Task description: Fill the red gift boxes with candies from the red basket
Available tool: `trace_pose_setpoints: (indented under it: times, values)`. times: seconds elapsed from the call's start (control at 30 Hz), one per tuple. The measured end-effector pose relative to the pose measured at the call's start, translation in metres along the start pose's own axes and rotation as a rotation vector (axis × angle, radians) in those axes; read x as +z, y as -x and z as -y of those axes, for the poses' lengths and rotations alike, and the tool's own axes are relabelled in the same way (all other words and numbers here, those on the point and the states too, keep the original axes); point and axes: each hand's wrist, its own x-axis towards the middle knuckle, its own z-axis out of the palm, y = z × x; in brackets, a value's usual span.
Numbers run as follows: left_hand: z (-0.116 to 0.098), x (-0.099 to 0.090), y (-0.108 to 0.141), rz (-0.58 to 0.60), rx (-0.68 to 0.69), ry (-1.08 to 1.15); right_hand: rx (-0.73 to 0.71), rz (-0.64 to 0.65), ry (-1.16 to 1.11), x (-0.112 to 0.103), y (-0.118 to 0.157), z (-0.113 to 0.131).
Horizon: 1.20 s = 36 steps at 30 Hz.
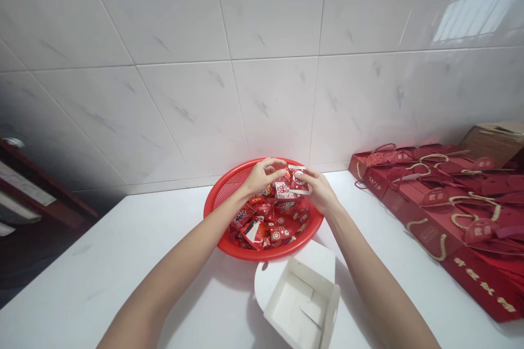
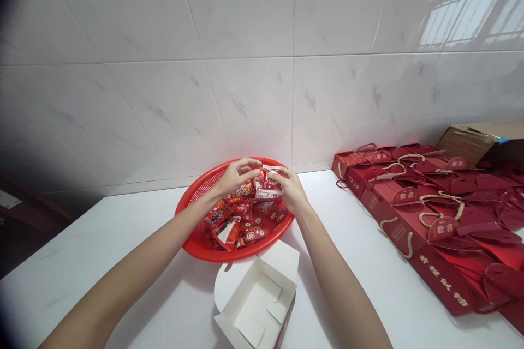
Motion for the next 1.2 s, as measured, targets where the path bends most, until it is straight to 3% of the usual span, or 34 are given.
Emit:
trace_pose_setpoints:
  times: [0.17,0.53,0.8,1.03,1.13,1.2]
  values:
    - [0.000,-0.001,0.000,0.120,-0.055,0.156,0.012,-0.012,-0.023,-0.001,-0.002,-0.001]
    - [-0.007,-0.001,0.003,0.140,-0.131,0.141,-0.013,-0.049,-0.052,-0.003,-0.004,-0.005]
    - [-0.008,-0.002,0.002,0.151,-0.110,0.135,-0.013,-0.022,-0.024,-0.001,-0.001,0.000]
    - [0.006,-0.006,-0.004,0.152,-0.124,-0.127,-0.047,-0.076,-0.046,-0.003,-0.002,-0.001]
    - [0.011,-0.008,-0.001,0.225,-0.135,-0.243,-0.068,-0.097,-0.064,-0.004,-0.003,-0.002]
    - [0.012,-0.007,0.005,0.333,-0.139,-0.326,-0.074,-0.102,-0.077,-0.004,-0.002,-0.001]
